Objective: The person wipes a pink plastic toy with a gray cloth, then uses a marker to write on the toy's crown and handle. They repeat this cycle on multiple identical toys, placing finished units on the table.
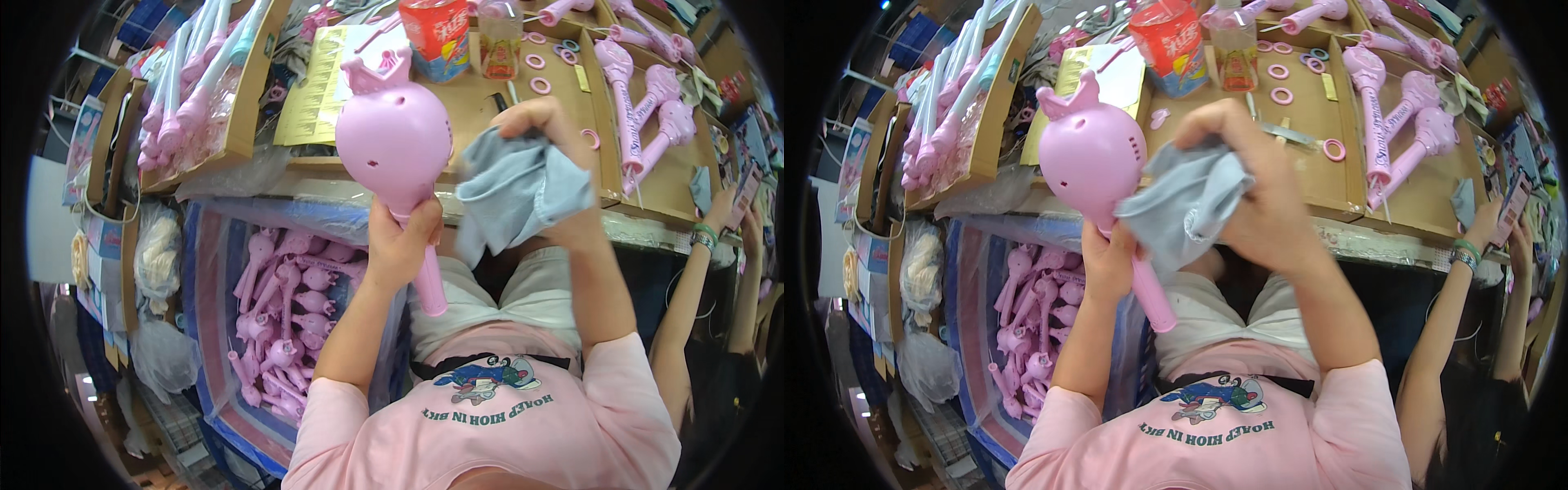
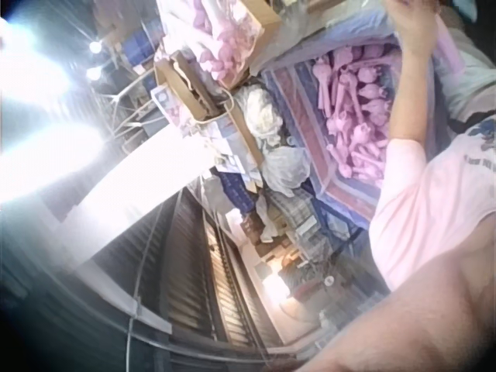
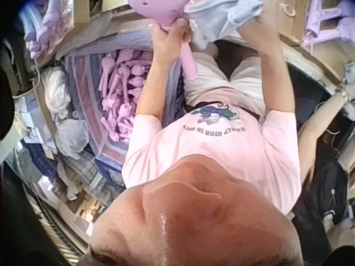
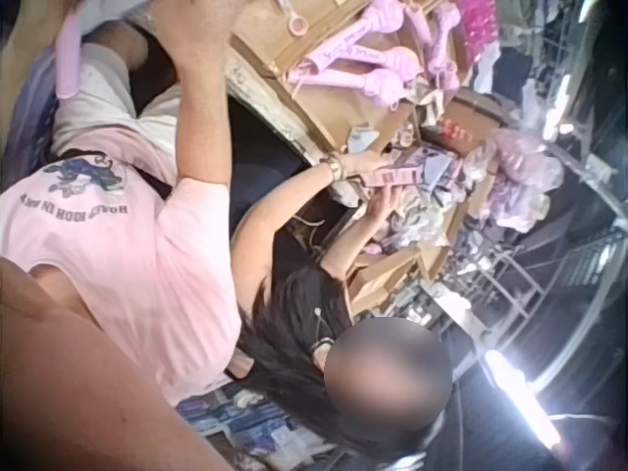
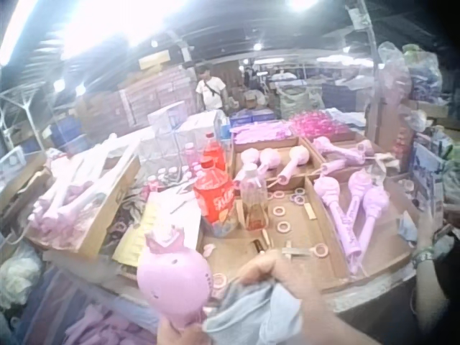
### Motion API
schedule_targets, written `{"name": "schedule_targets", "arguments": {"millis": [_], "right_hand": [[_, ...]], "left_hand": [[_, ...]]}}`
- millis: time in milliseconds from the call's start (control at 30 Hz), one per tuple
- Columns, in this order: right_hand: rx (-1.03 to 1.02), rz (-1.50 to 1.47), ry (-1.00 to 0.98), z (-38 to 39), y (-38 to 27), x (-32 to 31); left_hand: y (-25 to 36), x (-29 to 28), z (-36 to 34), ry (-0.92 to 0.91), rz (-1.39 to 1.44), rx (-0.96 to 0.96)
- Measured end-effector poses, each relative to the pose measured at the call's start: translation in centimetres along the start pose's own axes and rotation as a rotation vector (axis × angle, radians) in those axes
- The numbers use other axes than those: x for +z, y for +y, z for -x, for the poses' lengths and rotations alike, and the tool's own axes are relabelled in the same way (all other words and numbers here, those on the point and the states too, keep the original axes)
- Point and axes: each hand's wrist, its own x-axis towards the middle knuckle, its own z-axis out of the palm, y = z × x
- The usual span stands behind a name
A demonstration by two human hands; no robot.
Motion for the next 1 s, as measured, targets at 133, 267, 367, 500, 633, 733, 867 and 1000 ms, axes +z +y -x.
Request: {"name": "schedule_targets", "arguments": {"millis": [133,267,367,500,633,733,867,1000], "right_hand": [[0.214,-0.389,0.086,1.3,0.2,2.1],[0.408,-0.773,0.055,1.5,-0.1,2.4],[0.298,-0.701,0.058,1.6,-0.4,2.6],[0.417,-0.677,0.09,2.0,-0.7,2.9],[0.316,-0.637,0.058,2.3,-1.0,2.9],[0.344,-0.596,0.072,2.3,-1.1,2.8],[0.365,-0.646,0.049,2.3,-1.1,2.5],[0.354,-0.577,0.071,2.4,-1.0,2.5]], "left_hand": [[-1.0,0.1,0.4,0.154,-0.06,-0.244],[-0.7,-0.5,0.6,-0.012,-0.561,0.196],[-0.1,-0.7,0.4,-0.116,-0.631,0.265],[0.1,-0.2,0.5,-0.023,-0.443,0.114],[-0.7,-0.1,0.8,0.005,-0.175,0.016],[-1.3,-0.7,0.8,-0.105,-0.349,0.219],[-1.8,-1.3,0.7,-0.13,-0.314,0.177],[-2.0,-1.1,1.0,-0.103,-0.232,0.12]]}}
